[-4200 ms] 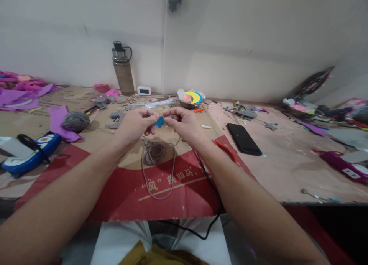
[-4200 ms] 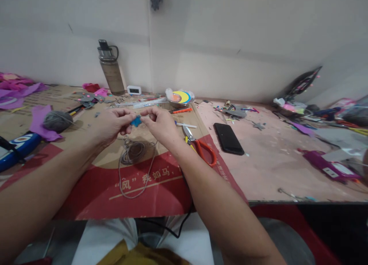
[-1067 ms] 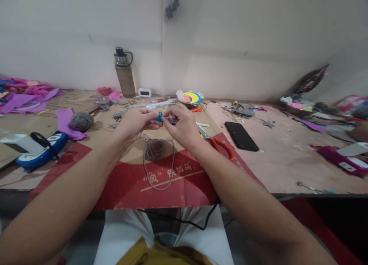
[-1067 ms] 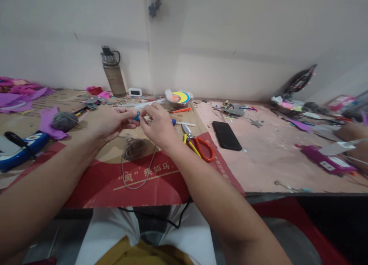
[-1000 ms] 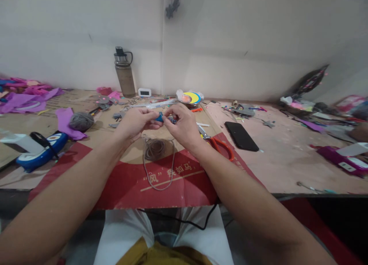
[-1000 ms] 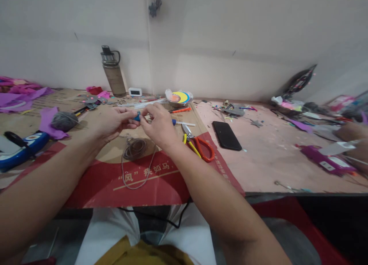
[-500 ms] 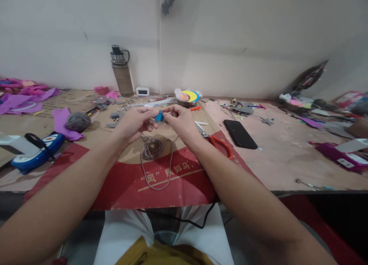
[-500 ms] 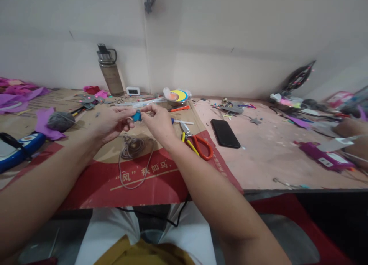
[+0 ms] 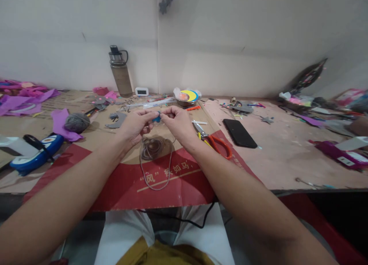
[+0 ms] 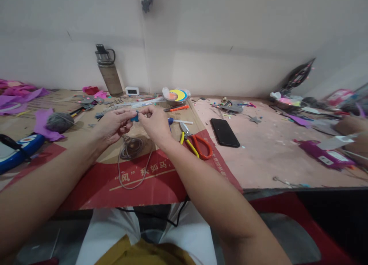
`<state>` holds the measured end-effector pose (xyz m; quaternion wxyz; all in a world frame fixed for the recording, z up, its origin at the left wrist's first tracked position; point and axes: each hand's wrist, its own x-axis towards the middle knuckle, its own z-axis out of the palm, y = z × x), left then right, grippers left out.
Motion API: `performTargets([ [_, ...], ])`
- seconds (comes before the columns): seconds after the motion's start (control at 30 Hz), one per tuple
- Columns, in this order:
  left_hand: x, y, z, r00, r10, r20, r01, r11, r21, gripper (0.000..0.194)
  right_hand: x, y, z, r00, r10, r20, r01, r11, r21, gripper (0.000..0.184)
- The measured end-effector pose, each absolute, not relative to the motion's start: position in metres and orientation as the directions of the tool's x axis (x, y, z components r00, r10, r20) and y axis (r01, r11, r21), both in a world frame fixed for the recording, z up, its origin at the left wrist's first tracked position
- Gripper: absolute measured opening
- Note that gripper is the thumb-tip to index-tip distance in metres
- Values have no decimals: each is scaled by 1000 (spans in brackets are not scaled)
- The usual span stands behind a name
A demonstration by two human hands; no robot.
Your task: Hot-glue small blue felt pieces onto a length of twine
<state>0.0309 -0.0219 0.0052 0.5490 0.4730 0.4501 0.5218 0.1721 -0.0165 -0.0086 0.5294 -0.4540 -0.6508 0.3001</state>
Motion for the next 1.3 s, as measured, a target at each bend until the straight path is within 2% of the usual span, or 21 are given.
performTargets([
  [0.33, 24, -17, 0, -7, 997, 73, -145, -73, 987, 18, 165, -15, -16, -79, 905, 418, 176, 426, -888, 14],
  [0.63, 20, -16, 4, 33, 996, 83, -236, -73, 969, 17, 166, -15, -22, -215, 888, 406, 291, 455, -842, 22],
  [0.77, 20, -16, 4, 33, 997, 75, -282, -63, 957, 12, 170, -13, -19, -304, 892, 334, 365, 433, -824, 22],
  [0.83, 19, -15, 4, 17, 996, 85, -286, -77, 955, 11, 178, -11, -15, -340, 891, 300, 471, 438, -766, 25],
  [0.9, 19, -15, 4, -13, 995, 102, -288, -102, 952, 9, 188, -9, -12, -282, 911, 300, 656, 411, -633, 29],
  [0.97, 18, -15, 5, -53, 992, 115, -303, -126, 945, 8, 198, -7, -11, -158, 942, 297, 849, 283, -447, 30],
  [1.07, 18, -16, 6, -85, 988, 127, -334, -149, 931, 7, 209, -3, -17, -92, 978, 186, 957, 138, -253, 36],
  [1.13, 18, -16, 6, -79, 987, 138, -346, -156, 925, 8, 212, 0, -23, -84, 989, 118, 967, 110, -230, 39],
  [1.3, 17, -14, 5, -72, 988, 135, -344, -151, 927, 10, 213, 7, -32, -13, 1000, 14, 928, 17, -373, 26],
])
